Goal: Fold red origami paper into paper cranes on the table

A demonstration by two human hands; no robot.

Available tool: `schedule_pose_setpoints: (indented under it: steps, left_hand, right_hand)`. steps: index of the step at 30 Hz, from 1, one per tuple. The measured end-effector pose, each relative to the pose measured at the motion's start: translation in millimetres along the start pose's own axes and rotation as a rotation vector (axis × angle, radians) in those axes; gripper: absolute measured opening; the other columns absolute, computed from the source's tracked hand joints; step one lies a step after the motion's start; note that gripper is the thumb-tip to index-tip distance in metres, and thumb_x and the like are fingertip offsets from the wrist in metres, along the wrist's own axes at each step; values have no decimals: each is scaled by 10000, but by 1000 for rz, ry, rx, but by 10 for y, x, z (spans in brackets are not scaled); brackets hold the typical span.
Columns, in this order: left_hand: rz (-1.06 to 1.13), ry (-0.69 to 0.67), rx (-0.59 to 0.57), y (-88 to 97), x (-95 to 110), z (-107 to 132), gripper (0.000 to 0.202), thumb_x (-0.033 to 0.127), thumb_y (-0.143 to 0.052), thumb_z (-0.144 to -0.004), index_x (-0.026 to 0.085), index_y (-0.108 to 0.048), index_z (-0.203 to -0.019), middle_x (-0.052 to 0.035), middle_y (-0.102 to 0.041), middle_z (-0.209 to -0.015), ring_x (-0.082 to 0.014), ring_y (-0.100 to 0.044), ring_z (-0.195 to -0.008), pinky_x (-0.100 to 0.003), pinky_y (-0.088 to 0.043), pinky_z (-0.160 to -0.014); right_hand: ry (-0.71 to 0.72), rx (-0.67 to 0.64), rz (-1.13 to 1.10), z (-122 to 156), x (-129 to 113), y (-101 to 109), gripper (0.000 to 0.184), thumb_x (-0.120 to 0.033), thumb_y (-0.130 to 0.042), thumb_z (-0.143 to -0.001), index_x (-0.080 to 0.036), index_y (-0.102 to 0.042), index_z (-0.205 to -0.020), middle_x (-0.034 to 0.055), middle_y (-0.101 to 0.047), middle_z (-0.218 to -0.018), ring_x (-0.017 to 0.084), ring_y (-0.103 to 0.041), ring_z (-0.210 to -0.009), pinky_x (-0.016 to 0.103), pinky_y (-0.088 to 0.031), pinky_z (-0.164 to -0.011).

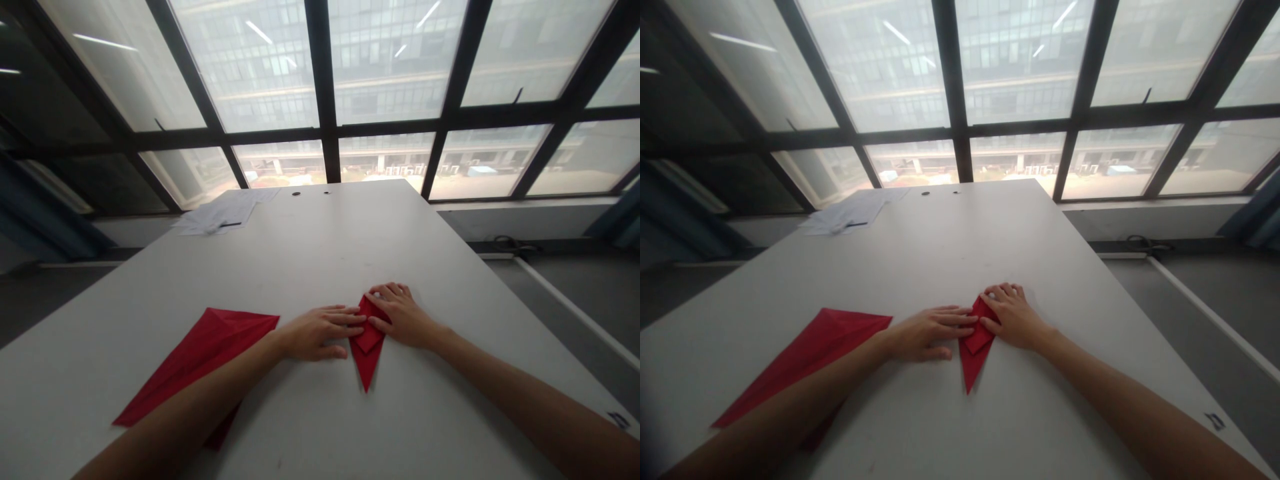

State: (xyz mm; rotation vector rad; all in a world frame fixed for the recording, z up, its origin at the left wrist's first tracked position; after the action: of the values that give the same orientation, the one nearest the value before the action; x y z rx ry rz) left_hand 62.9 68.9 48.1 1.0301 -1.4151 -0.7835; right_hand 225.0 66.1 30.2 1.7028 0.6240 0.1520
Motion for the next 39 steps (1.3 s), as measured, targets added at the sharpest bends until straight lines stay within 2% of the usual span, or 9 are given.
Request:
schedule_pose_setpoints:
  steps: [5,11,15,19,22,25,28,32,39]
  left_hand:
    - [-5,2,-9,-9,-2,3,539,451,-513,-972,268,-434,-1473,-66,-427,-1523,-251,-387,-1417,-417,-233,-1216]
    - [25,75,62,-19,-89,26,564,410,-418,-1016,240,-294,-1539,-79,-351,-1562,-236,-332,-1447,-402,-268,-1201]
    - [13,36,-3,-44,-39,5,559,417,-455,-1002,259,-329,-1523,-62,-370,-1550,-234,-289,-1463,-431,-221,-1218]
    - [64,-20,-10,-10,42,-12,555,422,-493,-986,244,-382,-1500,-80,-423,-1517,-232,-362,-1429,-424,-227,-1218]
    - [96,-33,59,9,44,-13,456,399,-488,-992,232,-513,-1415,-92,-559,-1414,-224,-491,-1345,-376,-342,-1164]
    - [8,44,188,33,-45,-5,357,376,-488,-996,238,-619,-1298,-93,-689,-1222,-210,-626,-1163,-349,-450,-1048]
    - [-102,129,277,58,-136,13,289,372,-507,-989,229,-693,-1159,-86,-716,-1050,-195,-646,-1007,-349,-471,-970]
    - [-111,119,254,59,-158,20,298,397,-503,-986,222,-745,-984,-79,-692,-938,-183,-617,-926,-340,-467,-934]
    - [-45,115,206,121,-146,28,298,391,-517,-975,215,-754,-937,-91,-654,-965,-188,-587,-935,-317,-475,-902]
  right_hand:
    - [34,-5,18,8,-41,27,375,-364,-467,-971,-343,-554,-1335,84,-542,-1326,294,-435,-1187,487,-275,-1023]
    - [23,-3,21,2,-47,40,343,-378,-462,-974,-327,-598,-1284,94,-545,-1319,297,-434,-1186,495,-273,-1026]
    - [24,-9,20,2,-46,39,355,-376,-458,-974,-341,-582,-1305,86,-541,-1331,295,-434,-1188,494,-274,-1026]
    - [25,-13,26,2,-42,36,360,-373,-463,-972,-358,-575,-1313,82,-538,-1341,297,-429,-1200,500,-268,-1033]
    - [16,-21,36,2,-34,24,357,-389,-465,-970,-355,-581,-1306,88,-529,-1347,301,-424,-1211,515,-259,-1044]
    - [10,-24,36,3,-31,15,359,-388,-473,-965,-347,-585,-1304,91,-525,-1348,305,-419,-1218,525,-251,-1051]
    - [4,-24,26,3,-25,5,371,-388,-475,-963,-350,-581,-1317,94,-527,-1348,307,-418,-1218,528,-249,-1051]
    - [-1,-18,17,1,-11,-11,388,-380,-491,-953,-361,-571,-1332,88,-528,-1349,306,-419,-1217,526,-246,-1052]
    - [5,-14,23,-3,-12,-10,398,-368,-494,-949,-370,-563,-1341,81,-533,-1348,305,-422,-1207,515,-259,-1042]
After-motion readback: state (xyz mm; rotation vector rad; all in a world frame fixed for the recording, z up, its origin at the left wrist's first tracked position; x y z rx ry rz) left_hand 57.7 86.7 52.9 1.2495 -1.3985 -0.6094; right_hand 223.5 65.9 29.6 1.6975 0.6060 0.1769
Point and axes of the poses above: each hand's wrist, its own z-axis away from the middle knuckle, its own y-axis out of the back of the hand, x = y × z, the point moved 7 cm from there along -z, towards the middle knuckle
